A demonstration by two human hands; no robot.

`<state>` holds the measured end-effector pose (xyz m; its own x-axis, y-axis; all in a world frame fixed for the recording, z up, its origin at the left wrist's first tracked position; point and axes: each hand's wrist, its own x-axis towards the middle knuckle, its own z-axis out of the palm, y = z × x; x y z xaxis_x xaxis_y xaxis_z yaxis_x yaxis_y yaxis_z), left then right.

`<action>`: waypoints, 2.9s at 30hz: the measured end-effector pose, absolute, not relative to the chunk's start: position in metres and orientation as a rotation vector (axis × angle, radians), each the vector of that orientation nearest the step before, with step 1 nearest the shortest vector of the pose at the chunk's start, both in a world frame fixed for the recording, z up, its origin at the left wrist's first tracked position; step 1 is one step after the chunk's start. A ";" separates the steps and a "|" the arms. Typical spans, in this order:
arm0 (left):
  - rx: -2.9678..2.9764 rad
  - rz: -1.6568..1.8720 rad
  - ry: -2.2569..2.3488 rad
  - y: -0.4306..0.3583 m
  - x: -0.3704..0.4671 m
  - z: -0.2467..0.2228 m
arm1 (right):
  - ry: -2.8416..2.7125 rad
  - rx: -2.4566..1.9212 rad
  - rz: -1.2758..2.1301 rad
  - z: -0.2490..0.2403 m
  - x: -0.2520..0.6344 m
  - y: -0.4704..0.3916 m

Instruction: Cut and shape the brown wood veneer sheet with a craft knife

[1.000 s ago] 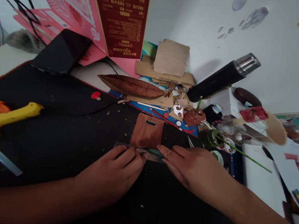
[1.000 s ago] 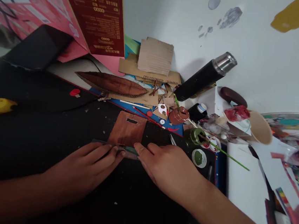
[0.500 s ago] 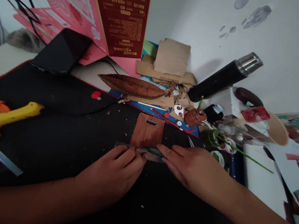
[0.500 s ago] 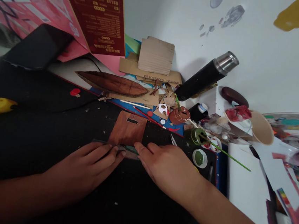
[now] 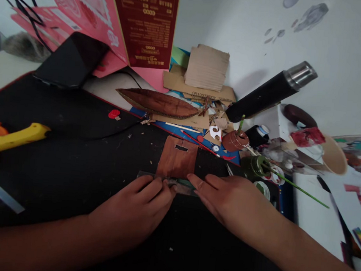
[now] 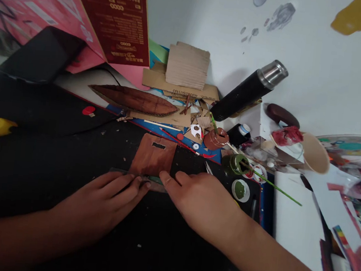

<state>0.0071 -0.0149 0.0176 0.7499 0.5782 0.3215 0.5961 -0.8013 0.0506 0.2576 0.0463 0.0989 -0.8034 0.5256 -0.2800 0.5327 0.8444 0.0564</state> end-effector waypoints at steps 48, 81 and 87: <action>-2.909 -0.465 -1.003 -0.013 0.008 0.019 | 2.616 0.713 -0.045 0.110 0.254 0.047; -2.887 -0.488 -0.980 -0.013 0.007 0.018 | 2.734 0.869 -0.061 0.099 0.268 0.040; -2.890 -0.482 -0.990 -0.014 0.008 0.019 | 2.705 0.854 -0.018 0.101 0.263 0.041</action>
<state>0.0082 -0.0135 0.0185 0.7466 0.5901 0.3072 0.6054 -0.7941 0.0538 0.2629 0.0410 0.1015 -0.7767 0.5589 -0.2904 0.5627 0.8229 0.0787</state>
